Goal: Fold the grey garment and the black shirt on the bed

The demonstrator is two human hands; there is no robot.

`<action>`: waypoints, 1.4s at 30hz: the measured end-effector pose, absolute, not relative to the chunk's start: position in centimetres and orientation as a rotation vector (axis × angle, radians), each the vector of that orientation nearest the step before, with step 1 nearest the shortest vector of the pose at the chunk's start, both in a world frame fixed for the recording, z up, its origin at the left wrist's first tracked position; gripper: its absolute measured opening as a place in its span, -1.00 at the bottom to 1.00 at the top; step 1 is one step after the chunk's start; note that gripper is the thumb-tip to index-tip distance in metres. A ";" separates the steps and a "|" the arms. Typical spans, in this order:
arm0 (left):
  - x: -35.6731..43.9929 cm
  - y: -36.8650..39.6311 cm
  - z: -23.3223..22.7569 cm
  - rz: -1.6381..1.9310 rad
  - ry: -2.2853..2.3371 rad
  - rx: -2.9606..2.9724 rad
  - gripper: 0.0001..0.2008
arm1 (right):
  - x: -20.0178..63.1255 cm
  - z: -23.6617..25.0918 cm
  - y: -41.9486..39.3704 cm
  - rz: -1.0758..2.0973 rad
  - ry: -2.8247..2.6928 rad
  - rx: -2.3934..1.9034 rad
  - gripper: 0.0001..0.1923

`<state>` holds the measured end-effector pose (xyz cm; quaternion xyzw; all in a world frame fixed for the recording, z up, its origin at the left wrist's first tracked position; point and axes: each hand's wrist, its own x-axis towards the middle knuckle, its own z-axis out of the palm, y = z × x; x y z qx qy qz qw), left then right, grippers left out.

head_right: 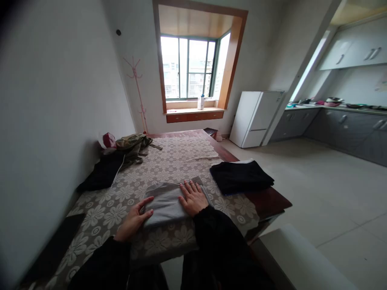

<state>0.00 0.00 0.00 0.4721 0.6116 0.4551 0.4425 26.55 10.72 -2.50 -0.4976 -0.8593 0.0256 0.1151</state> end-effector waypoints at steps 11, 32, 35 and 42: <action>0.9 -4.2 0.1 1.389 1.474 0.861 -0.37 | 19.8 -0.7 -1.7 0.585 -2.485 -0.848 -0.05; 9.3 -4.8 0.2 1.613 1.409 1.293 -0.51 | 19.6 -1.9 0.5 1.524 -0.646 -0.870 -0.54; 11.4 -2.8 0.1 1.358 1.520 1.688 -0.48 | 21.5 -2.2 1.6 1.640 -0.790 -0.790 -0.40; 14.3 0.6 -0.6 0.957 1.719 2.288 -0.43 | 25.0 -2.5 2.8 1.489 -1.332 -0.758 -0.03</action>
